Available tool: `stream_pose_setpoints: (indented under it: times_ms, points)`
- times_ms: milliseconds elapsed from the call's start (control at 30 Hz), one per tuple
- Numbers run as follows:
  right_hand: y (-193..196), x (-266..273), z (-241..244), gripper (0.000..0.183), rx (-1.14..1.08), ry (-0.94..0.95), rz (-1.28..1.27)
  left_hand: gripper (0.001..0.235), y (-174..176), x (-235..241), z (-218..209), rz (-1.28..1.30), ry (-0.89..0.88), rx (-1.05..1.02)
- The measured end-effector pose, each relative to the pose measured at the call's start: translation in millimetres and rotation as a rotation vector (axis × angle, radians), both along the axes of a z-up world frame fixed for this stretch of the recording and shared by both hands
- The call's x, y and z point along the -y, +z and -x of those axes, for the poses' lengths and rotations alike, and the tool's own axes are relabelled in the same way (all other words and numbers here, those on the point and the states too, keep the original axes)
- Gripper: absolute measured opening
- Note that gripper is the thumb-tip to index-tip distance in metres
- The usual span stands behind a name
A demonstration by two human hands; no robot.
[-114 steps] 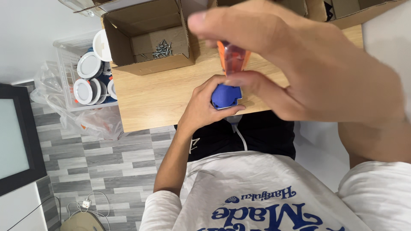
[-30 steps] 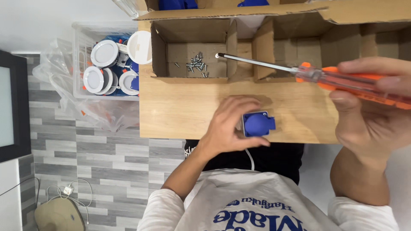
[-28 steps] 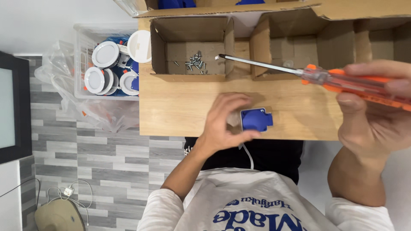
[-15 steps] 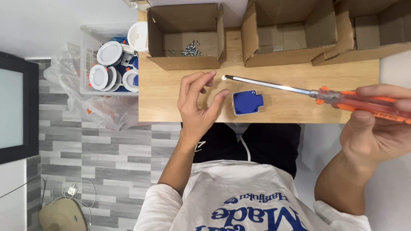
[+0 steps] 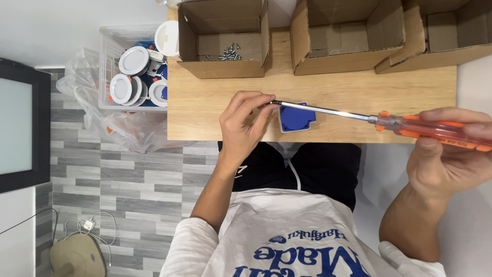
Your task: The person assembles small electrical components on a wooden table. They use a screwdriver to tighten screws into a blue plastic piece, then attach a white plastic housing. The person also handles a black socket-like component and places it into the blue piece before securing it with screws.
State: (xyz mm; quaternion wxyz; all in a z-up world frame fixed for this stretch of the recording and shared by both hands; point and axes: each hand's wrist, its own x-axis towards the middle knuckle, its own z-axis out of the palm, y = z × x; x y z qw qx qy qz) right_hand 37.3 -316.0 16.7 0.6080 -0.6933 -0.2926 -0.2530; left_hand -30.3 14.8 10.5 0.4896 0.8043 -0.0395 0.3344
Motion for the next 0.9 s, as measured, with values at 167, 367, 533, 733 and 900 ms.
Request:
stream_pose_setpoints:
  times_ms: [167,367,533,733,900]
  points:
    - [-11.3,7.8,-3.9,0.041,-0.009,-0.011,-0.039,0.008,-4.0,-2.1,3.4,0.066,-0.006,-0.039]
    - [-19.4,15.2,-7.2,0.037,-0.039,0.031,-0.057,0.011,-14.8,0.4,10.2,0.418,-0.096,-0.124]
    - [-17.9,12.4,-9.2,0.037,-0.041,0.052,-0.046,0.014,-21.1,1.0,13.5,0.608,-0.154,-0.165]
    - [-18.8,12.1,-11.8,0.037,-0.089,0.1,-0.066,0.014,-26.7,1.5,14.7,0.675,-0.204,-0.149]
    - [-15.4,10.1,-12.1,0.038,-0.1,0.102,-0.051,0.014,-34.7,1.3,17.3,0.798,-0.271,-0.155]
